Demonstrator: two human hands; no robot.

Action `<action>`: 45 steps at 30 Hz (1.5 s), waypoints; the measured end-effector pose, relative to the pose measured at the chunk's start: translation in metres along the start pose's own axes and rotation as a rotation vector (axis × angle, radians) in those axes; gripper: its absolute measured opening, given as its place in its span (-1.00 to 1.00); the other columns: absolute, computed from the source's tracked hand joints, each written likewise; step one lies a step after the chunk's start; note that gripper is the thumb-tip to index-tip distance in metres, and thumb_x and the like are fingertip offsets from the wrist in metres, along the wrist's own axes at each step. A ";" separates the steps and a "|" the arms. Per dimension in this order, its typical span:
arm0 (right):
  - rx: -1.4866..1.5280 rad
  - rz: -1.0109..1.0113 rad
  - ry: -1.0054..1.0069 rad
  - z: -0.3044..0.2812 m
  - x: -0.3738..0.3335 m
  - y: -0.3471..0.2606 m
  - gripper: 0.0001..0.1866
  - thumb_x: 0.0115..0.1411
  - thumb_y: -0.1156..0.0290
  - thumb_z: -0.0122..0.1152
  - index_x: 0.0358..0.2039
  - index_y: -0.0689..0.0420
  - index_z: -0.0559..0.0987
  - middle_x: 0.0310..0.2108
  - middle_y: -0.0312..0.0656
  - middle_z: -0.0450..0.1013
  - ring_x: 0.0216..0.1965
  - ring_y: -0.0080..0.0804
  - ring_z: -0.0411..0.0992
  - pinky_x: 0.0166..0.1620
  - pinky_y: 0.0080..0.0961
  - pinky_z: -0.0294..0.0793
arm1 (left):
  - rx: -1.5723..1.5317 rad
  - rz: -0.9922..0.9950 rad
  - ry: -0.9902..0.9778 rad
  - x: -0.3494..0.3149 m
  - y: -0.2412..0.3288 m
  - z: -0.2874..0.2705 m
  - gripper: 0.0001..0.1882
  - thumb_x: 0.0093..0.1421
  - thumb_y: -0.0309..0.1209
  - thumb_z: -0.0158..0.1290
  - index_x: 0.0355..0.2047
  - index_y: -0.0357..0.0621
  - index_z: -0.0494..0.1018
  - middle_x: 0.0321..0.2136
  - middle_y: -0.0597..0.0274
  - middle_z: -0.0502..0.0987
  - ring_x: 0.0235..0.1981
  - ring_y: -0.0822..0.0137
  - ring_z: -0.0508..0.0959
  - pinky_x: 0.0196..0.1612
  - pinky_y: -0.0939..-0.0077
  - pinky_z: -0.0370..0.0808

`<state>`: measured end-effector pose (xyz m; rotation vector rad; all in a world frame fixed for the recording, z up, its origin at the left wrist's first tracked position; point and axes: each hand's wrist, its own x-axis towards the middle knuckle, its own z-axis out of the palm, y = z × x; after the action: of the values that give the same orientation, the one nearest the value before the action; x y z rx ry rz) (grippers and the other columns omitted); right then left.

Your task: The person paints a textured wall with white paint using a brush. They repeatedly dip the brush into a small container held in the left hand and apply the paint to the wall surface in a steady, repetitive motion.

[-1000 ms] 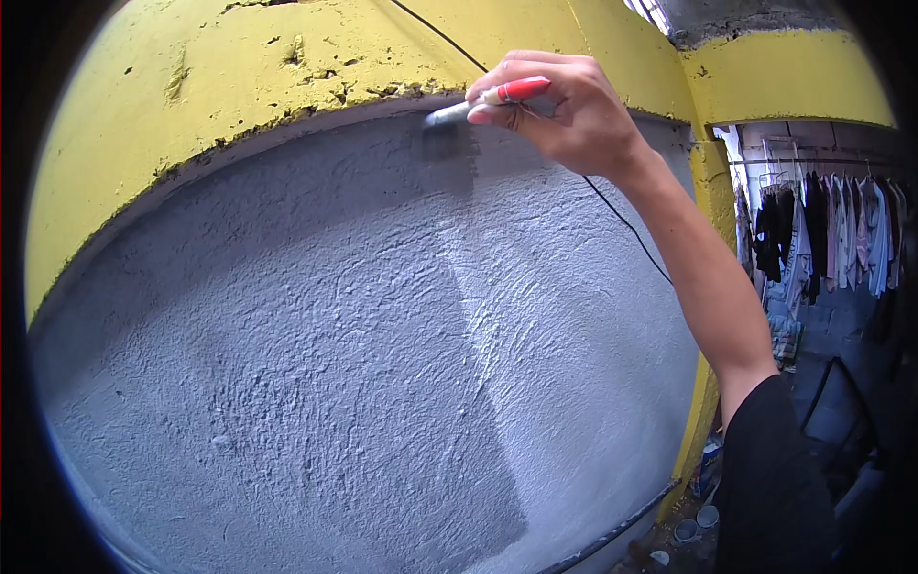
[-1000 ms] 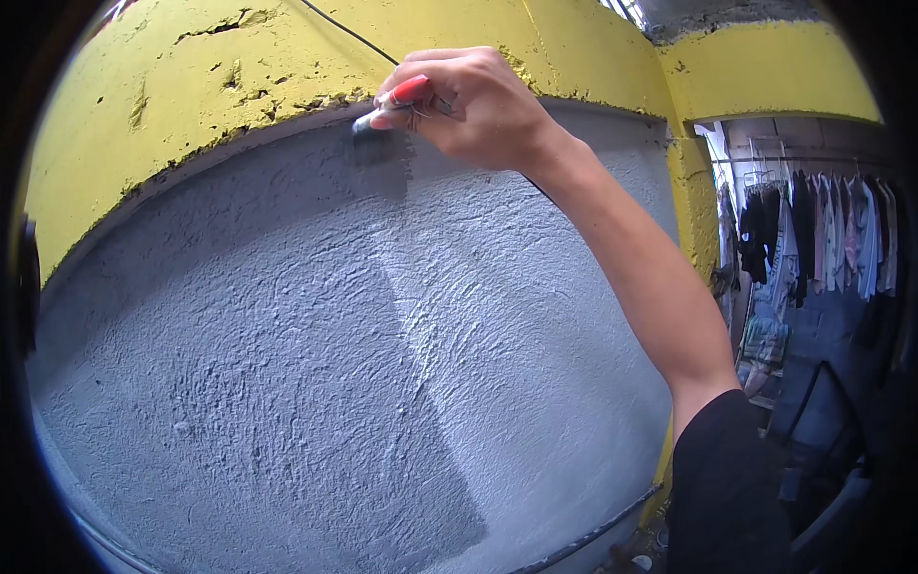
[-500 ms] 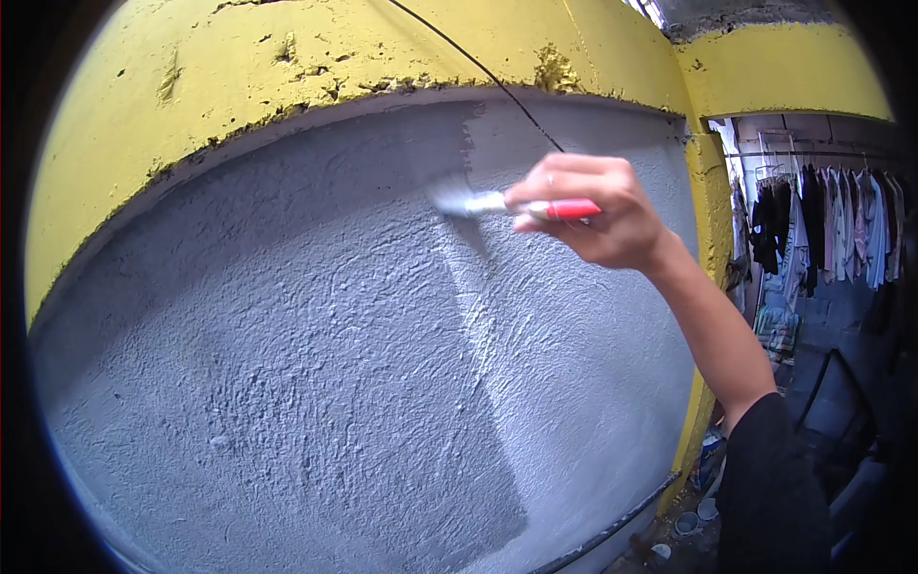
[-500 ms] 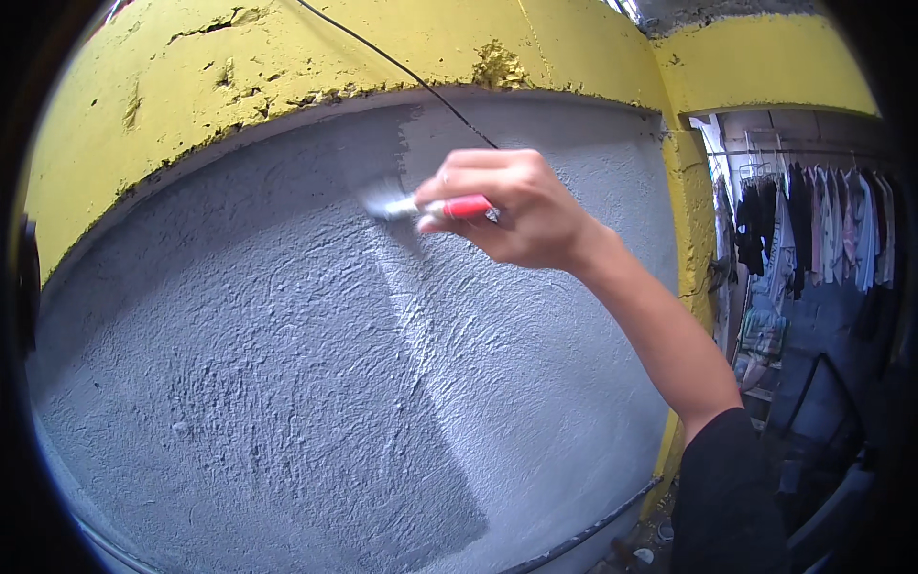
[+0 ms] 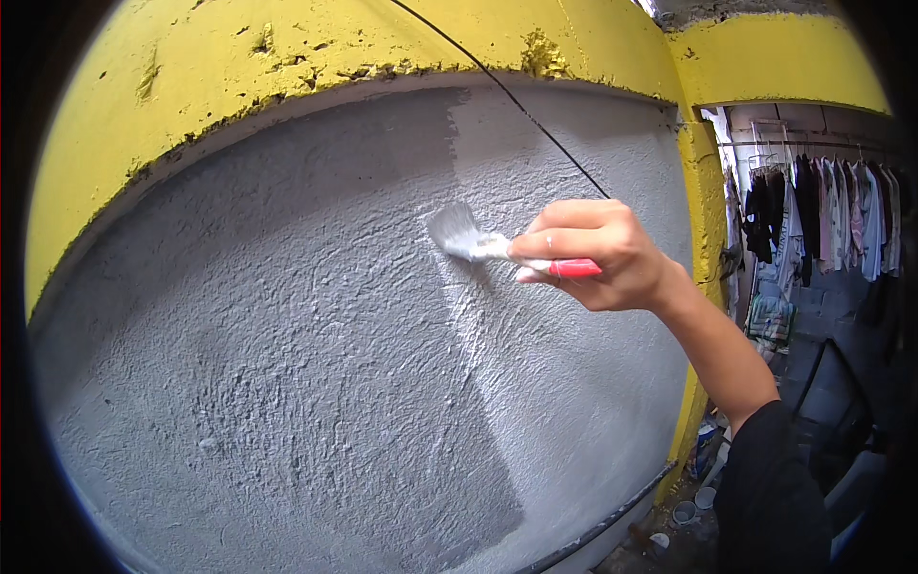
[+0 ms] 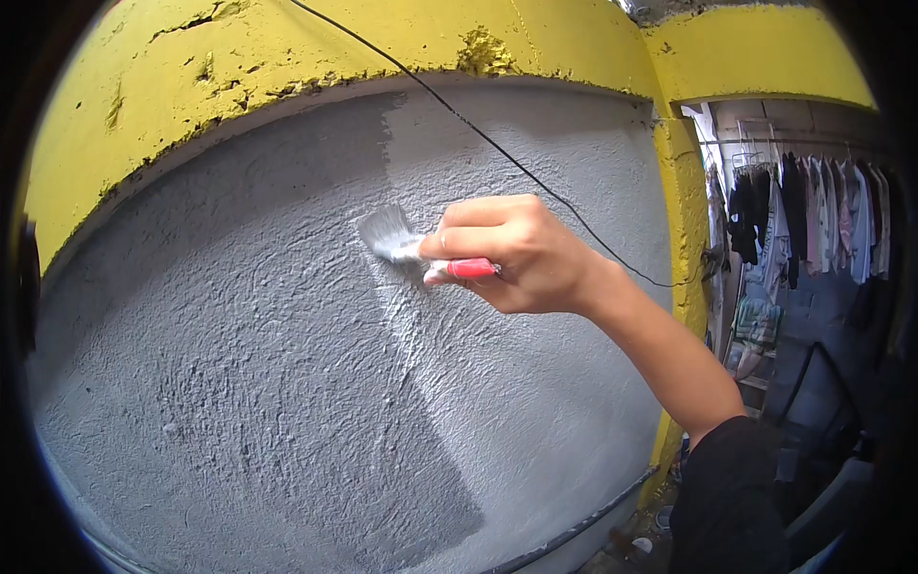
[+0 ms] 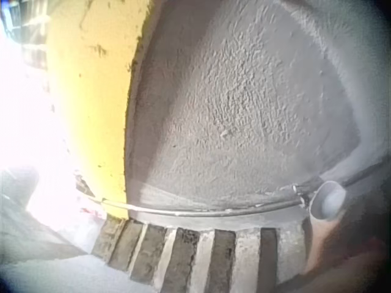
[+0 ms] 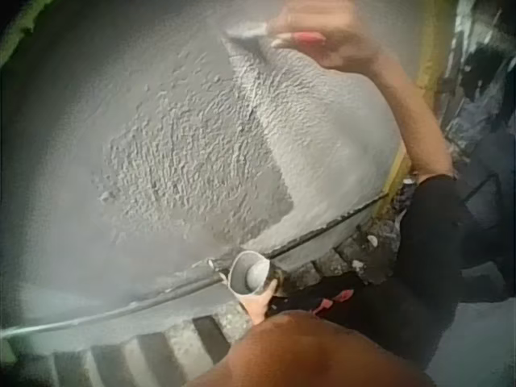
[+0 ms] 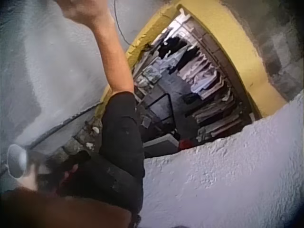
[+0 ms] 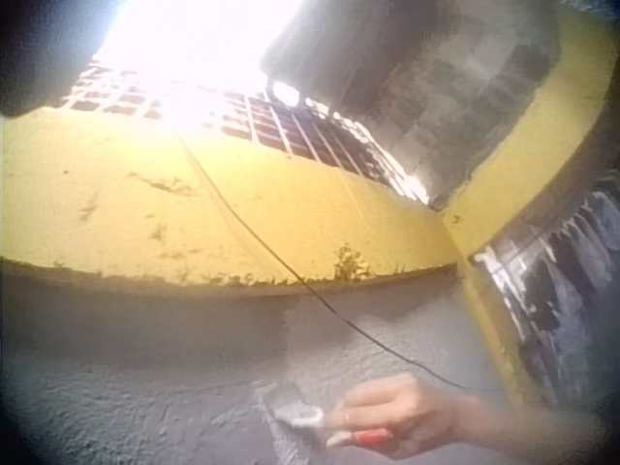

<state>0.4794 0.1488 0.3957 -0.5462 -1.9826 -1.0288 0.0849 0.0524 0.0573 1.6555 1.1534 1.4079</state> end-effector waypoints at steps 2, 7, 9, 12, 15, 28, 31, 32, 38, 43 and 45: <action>0.023 0.029 -0.060 -0.009 0.000 -0.008 -0.80 0.12 0.39 0.45 -0.26 0.19 0.70 -0.46 -0.18 0.55 -0.48 -0.29 0.53 -0.45 -0.38 0.49 | 0.003 0.002 -0.007 0.000 0.000 -0.001 -0.04 -0.23 -0.32 0.56 0.20 -0.23 0.35 0.05 -0.01 0.52 0.10 0.05 0.50 0.27 0.10 0.35; 0.181 0.143 -0.115 -0.030 0.008 -0.013 -0.79 0.08 0.39 0.50 -0.28 0.18 0.71 -0.45 -0.19 0.59 -0.46 -0.33 0.55 -0.41 -0.40 0.50 | 0.010 0.001 -0.009 -0.003 0.000 -0.003 -0.03 -0.24 -0.32 0.56 0.20 -0.23 0.34 0.05 -0.02 0.51 0.11 0.04 0.50 0.28 0.09 0.34; 0.211 0.178 -0.161 -0.026 0.016 -0.010 -0.81 0.10 0.37 0.50 -0.31 0.17 0.72 -0.42 -0.19 0.62 -0.41 -0.37 0.59 -0.35 -0.44 0.54 | 0.014 -0.002 0.003 -0.005 0.000 -0.004 -0.03 -0.24 -0.31 0.56 0.20 -0.23 0.34 0.05 -0.02 0.51 0.11 0.04 0.50 0.28 0.09 0.34; 0.116 0.172 -0.139 -0.022 0.029 0.009 -0.83 0.13 0.34 0.48 -0.33 0.15 0.72 -0.39 -0.21 0.64 -0.38 -0.40 0.60 -0.32 -0.46 0.56 | 0.010 0.004 -0.020 -0.004 -0.001 -0.005 -0.02 -0.24 -0.31 0.56 0.21 -0.23 0.34 0.05 -0.02 0.51 0.11 0.04 0.49 0.28 0.09 0.33; 0.062 0.009 0.024 -0.011 0.044 0.032 -0.85 0.16 0.35 0.46 -0.33 0.13 0.72 -0.40 -0.23 0.63 -0.42 -0.44 0.58 -0.34 -0.48 0.57 | 0.022 0.009 -0.021 -0.004 -0.002 -0.006 -0.02 -0.24 -0.31 0.56 0.21 -0.23 0.34 0.06 -0.02 0.51 0.11 0.04 0.49 0.29 0.09 0.33; -0.009 -0.096 0.051 0.015 0.014 0.005 -0.85 0.16 0.38 0.43 -0.27 0.12 0.72 -0.51 -0.26 0.53 -0.54 -0.46 0.46 -0.54 -0.47 0.42 | 0.099 0.047 -0.004 -0.005 -0.006 -0.008 0.00 -0.24 -0.29 0.57 0.22 -0.23 0.32 0.07 -0.02 0.50 0.13 0.03 0.48 0.30 0.08 0.31; 0.101 -0.022 -0.080 0.006 -0.001 -0.011 -0.82 0.14 0.35 0.45 -0.29 0.15 0.71 -0.51 -0.28 0.53 -0.54 -0.46 0.47 -0.54 -0.48 0.40 | 0.103 0.043 -0.008 -0.006 -0.010 -0.011 0.00 -0.24 -0.29 0.56 0.22 -0.23 0.33 0.07 -0.02 0.50 0.13 0.03 0.48 0.31 0.07 0.30; 0.125 -0.003 -0.106 0.002 -0.004 -0.013 -0.82 0.13 0.34 0.46 -0.30 0.15 0.70 -0.51 -0.28 0.53 -0.54 -0.46 0.47 -0.54 -0.49 0.40 | 0.102 0.042 -0.012 -0.007 -0.011 -0.012 0.00 -0.24 -0.29 0.56 0.22 -0.23 0.33 0.07 -0.02 0.50 0.13 0.03 0.48 0.31 0.07 0.30; 0.165 0.043 -0.092 -0.025 0.025 -0.008 -0.87 0.14 0.38 0.46 -0.36 0.15 0.70 -0.48 -0.25 0.57 -0.54 -0.45 0.49 -0.51 -0.49 0.40 | 0.113 0.044 -0.005 -0.009 -0.010 -0.006 -0.01 -0.24 -0.28 0.56 0.21 -0.23 0.33 0.06 -0.02 0.51 0.13 0.02 0.48 0.32 0.06 0.27; 0.129 -0.006 -0.051 -0.005 0.043 0.022 -0.85 0.16 0.35 0.46 -0.38 0.15 0.68 -0.44 -0.26 0.60 -0.53 -0.50 0.50 -0.49 -0.52 0.44 | 0.109 0.053 -0.015 -0.004 -0.009 -0.007 -0.01 -0.24 -0.28 0.56 0.21 -0.23 0.33 0.06 -0.03 0.51 0.13 0.02 0.48 0.33 0.05 0.25; 0.085 -0.050 0.016 -0.004 0.051 0.031 -0.87 0.15 0.38 0.47 -0.36 0.15 0.70 -0.41 -0.23 0.62 -0.49 -0.47 0.53 -0.44 -0.51 0.50 | 0.111 0.057 -0.011 -0.004 -0.008 -0.007 -0.01 -0.24 -0.28 0.56 0.21 -0.23 0.34 0.06 -0.03 0.51 0.13 0.02 0.48 0.33 0.04 0.25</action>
<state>0.4732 0.1633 0.4536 -0.4429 -2.0246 -0.9714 0.0764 0.0511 0.0502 1.7836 1.2062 1.3903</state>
